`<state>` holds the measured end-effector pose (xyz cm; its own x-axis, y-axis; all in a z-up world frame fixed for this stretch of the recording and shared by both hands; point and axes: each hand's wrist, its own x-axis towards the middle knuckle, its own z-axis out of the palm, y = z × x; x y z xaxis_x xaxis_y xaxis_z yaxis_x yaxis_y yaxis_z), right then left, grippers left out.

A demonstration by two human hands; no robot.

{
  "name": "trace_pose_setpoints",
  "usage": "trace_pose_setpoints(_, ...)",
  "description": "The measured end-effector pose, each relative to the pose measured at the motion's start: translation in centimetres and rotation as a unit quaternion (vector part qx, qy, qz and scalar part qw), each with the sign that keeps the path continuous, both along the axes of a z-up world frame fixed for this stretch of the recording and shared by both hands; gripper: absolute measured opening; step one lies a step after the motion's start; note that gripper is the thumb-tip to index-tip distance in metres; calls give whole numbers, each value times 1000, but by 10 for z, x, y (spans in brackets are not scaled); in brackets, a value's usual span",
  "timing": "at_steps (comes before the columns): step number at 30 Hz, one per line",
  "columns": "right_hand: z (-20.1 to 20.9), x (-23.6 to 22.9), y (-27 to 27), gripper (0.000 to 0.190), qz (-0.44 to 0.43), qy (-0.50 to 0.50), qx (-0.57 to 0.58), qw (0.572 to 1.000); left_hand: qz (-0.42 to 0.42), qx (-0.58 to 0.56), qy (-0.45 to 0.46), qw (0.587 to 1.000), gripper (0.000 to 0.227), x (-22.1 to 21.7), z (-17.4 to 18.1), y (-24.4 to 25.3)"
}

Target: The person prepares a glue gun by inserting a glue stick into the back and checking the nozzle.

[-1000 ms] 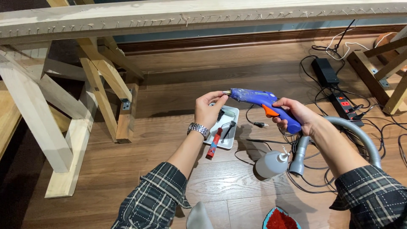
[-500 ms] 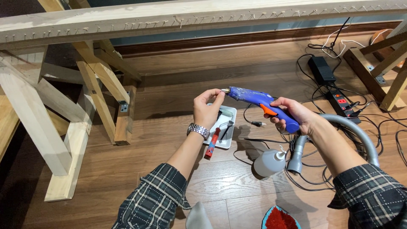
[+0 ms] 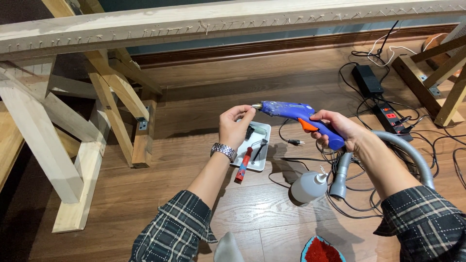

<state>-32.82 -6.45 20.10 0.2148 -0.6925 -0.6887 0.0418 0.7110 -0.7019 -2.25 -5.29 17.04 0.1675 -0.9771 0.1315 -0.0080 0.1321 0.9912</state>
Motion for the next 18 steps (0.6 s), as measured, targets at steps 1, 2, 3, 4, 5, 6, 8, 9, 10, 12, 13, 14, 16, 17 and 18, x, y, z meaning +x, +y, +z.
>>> trace_pose_setpoints(1,0,-1,0,44,0,0,0,1000,0,0,0,1000,20,-1,3,1)
trace_pose_setpoints(2,-1,-2,0,44,-2,0,4,1000,-2,-8,-5,1000,21,0,5,3)
trace_pose_setpoints(3,-1,-2,0,45,-3,0,8,1000,-4,-16,-11,1000,21,0,8,4)
trace_pose_setpoints(4,-2,-2,1,45,-3,0,8,1000,-4,-15,-11,1000,21,0,7,3)
trace_pose_setpoints(5,-3,-1,2,43,3,-1,7,1000,-1,-18,-19,1000,20,0,7,2)
trace_pose_setpoints(6,-3,-1,2,42,9,0,7,1000,2,-21,-26,999,19,0,7,1)
trace_pose_setpoints(8,-1,1,4,42,7,1,9,1000,12,-19,-43,999,18,0,11,4)
trace_pose_setpoints(9,1,3,4,41,5,2,11,1000,22,-18,-59,998,17,0,13,5)
trace_pose_setpoints(10,1,3,4,41,5,1,11,1000,22,-18,-59,998,17,0,13,5)
trace_pose_setpoints(12,1,2,3,42,13,8,12,1000,43,-31,-94,994,15,0,13,3)
trace_pose_setpoints(13,2,3,4,42,12,7,12,1000,43,-31,-94,994,15,0,10,1)
trace_pose_setpoints(14,3,4,4,42,13,9,13,1000,64,-44,-130,988,13,1,7,-1)
trace_pose_setpoints(16,4,7,5,42,14,11,14,1000,86,-57,-166,981,11,1,9,1)
trace_pose_setpoints(17,5,8,6,40,12,10,15,1000,101,-68,-184,975,10,1,15,5)
trace_pose_setpoints(18,5,10,6,39,11,8,15,1000,117,-79,-203,969,9,1,20,8)
